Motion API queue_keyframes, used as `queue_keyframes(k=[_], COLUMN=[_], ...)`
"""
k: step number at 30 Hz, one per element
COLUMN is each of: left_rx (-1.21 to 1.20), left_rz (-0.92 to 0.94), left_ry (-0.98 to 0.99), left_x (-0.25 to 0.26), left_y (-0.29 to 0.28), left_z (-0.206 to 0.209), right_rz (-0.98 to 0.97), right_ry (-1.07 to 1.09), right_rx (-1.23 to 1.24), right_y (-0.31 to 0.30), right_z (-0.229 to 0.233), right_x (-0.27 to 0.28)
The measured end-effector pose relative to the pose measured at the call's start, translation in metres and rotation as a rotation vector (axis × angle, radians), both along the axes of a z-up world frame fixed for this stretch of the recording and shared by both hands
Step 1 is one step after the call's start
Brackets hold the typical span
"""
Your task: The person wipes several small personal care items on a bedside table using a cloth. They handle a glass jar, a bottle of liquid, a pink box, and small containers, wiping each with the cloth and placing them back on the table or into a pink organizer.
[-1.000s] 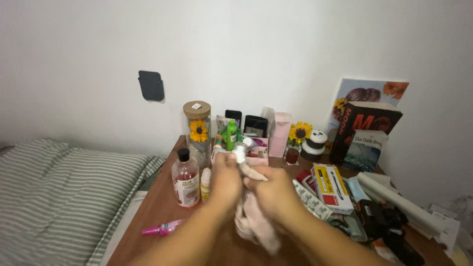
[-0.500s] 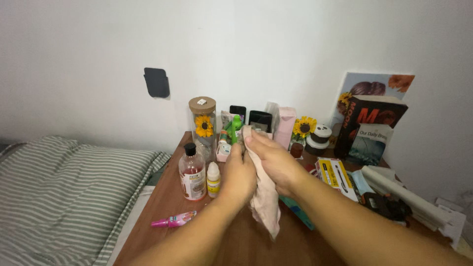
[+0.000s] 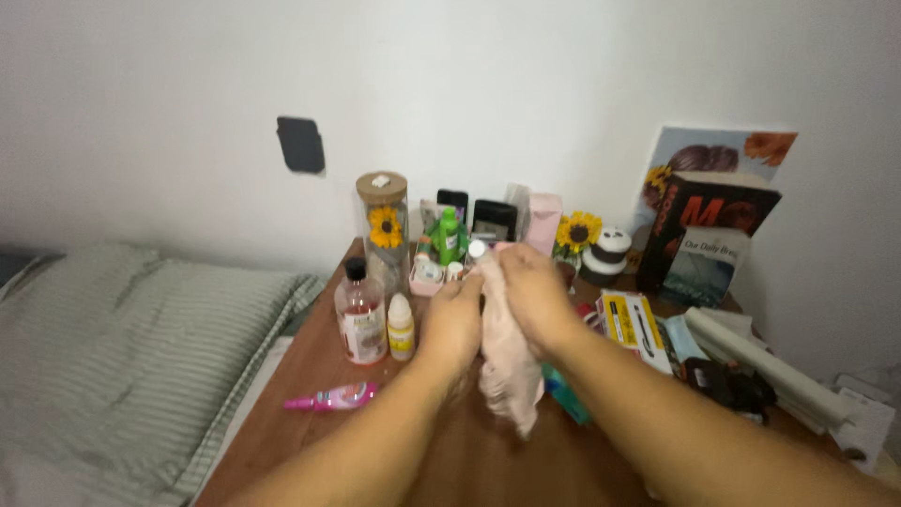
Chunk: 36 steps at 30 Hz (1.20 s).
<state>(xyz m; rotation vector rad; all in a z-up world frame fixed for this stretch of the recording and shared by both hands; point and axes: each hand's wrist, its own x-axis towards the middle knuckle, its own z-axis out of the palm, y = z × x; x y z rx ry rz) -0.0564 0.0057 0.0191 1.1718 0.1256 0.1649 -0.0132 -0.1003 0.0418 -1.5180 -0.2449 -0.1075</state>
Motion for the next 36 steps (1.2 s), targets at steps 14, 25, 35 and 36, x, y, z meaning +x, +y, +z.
queue_keyframes(k=[14, 25, 35, 36], left_rx=[-0.022, -0.038, 0.173, 0.176], left_rz=[0.055, -0.02, 0.183, 0.186], left_ry=[-0.003, 0.133, 0.05, 0.044], left_x=[0.0, 0.0, 0.01, 0.01], left_y=[-0.01, -0.024, -0.043, -0.042], left_z=[-0.021, -0.038, -0.064, -0.066], right_rz=[0.178, 0.279, 0.019, 0.086], right_ry=[0.168, 0.24, -0.137, -0.021], right_rx=[-0.09, 0.078, -0.314, -0.169], right_y=[-0.018, -0.046, -0.047, -0.049], right_z=[-0.001, -0.025, -0.057, -0.059], right_x=[-0.005, 0.002, 0.029, 0.032])
